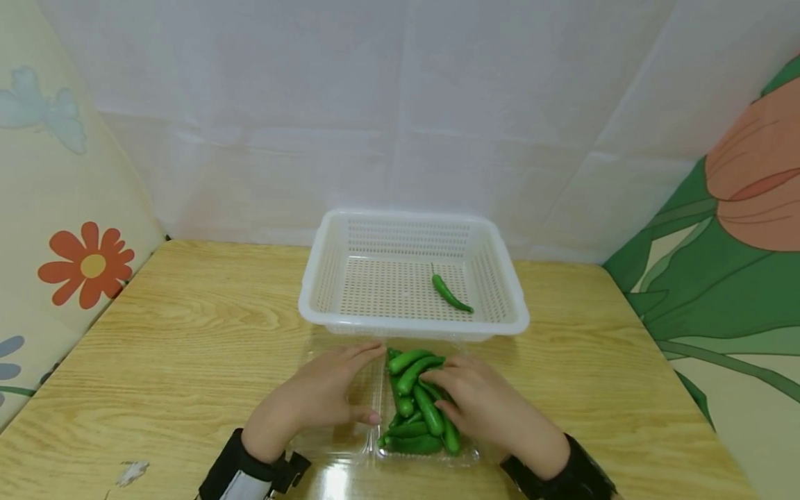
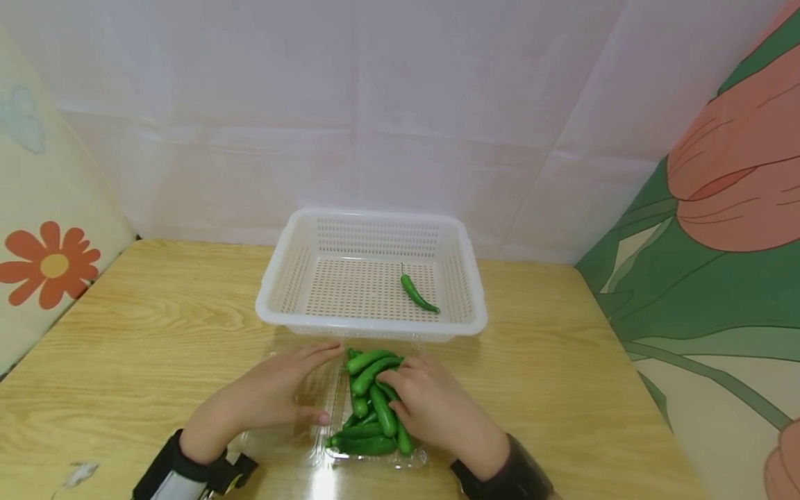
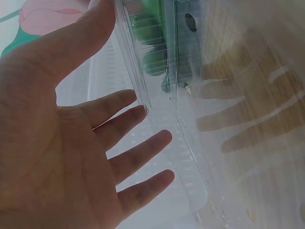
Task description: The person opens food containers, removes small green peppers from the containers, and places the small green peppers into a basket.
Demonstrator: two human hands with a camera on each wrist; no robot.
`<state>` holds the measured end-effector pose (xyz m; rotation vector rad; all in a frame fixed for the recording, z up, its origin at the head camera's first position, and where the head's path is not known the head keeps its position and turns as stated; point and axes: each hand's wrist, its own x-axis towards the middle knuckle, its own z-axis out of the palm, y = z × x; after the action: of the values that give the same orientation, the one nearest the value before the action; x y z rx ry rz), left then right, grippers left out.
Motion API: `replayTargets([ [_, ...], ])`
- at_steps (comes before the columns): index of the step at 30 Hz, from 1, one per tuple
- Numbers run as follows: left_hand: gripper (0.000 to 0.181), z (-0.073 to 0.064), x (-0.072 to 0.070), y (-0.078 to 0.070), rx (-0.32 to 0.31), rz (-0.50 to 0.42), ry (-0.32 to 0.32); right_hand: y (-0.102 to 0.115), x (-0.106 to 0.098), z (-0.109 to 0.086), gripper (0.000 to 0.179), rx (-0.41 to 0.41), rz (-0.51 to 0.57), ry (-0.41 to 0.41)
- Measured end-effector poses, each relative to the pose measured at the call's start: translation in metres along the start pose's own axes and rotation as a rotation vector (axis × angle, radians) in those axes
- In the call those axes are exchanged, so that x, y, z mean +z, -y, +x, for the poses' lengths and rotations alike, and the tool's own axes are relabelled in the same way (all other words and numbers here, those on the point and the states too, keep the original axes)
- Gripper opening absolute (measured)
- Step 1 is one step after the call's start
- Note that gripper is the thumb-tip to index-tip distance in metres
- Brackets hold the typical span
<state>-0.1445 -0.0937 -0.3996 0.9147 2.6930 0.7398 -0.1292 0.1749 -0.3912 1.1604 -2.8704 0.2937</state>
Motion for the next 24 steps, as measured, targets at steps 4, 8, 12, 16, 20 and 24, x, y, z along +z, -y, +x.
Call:
replayTargets([
  [4, 0.096, 0.000, 0.000, 0.000, -0.002, -0.003, 0.001, 0.000, 0.001, 0.000, 0.039, 0.005, 0.012, 0.009],
  [8, 0.096, -0.001, 0.000, 0.000, 0.000, -0.005, 0.001, 0.001, 0.000, 0.001, 0.041, 0.003, 0.027, 0.011],
  [12, 0.096, -0.001, 0.000, 0.000, 0.001, -0.006, 0.002, 0.003, -0.003, 0.001, 0.043, -0.021, 0.039, -0.001],
  [16, 0.096, 0.000, 0.000, 0.000, 0.003, -0.003, 0.004, 0.005, -0.007, 0.001, 0.044, -0.049, 0.071, -0.023],
  [20, 0.096, 0.000, 0.000, 0.000, 0.005, -0.006, 0.002, 0.008, -0.011, -0.001, 0.043, -0.056, 0.127, -0.038],
  [24, 0.096, 0.000, 0.000, 0.000, 0.003, -0.012, 0.001, 0.010, -0.015, -0.004, 0.044, -0.067, 0.205, -0.059],
])
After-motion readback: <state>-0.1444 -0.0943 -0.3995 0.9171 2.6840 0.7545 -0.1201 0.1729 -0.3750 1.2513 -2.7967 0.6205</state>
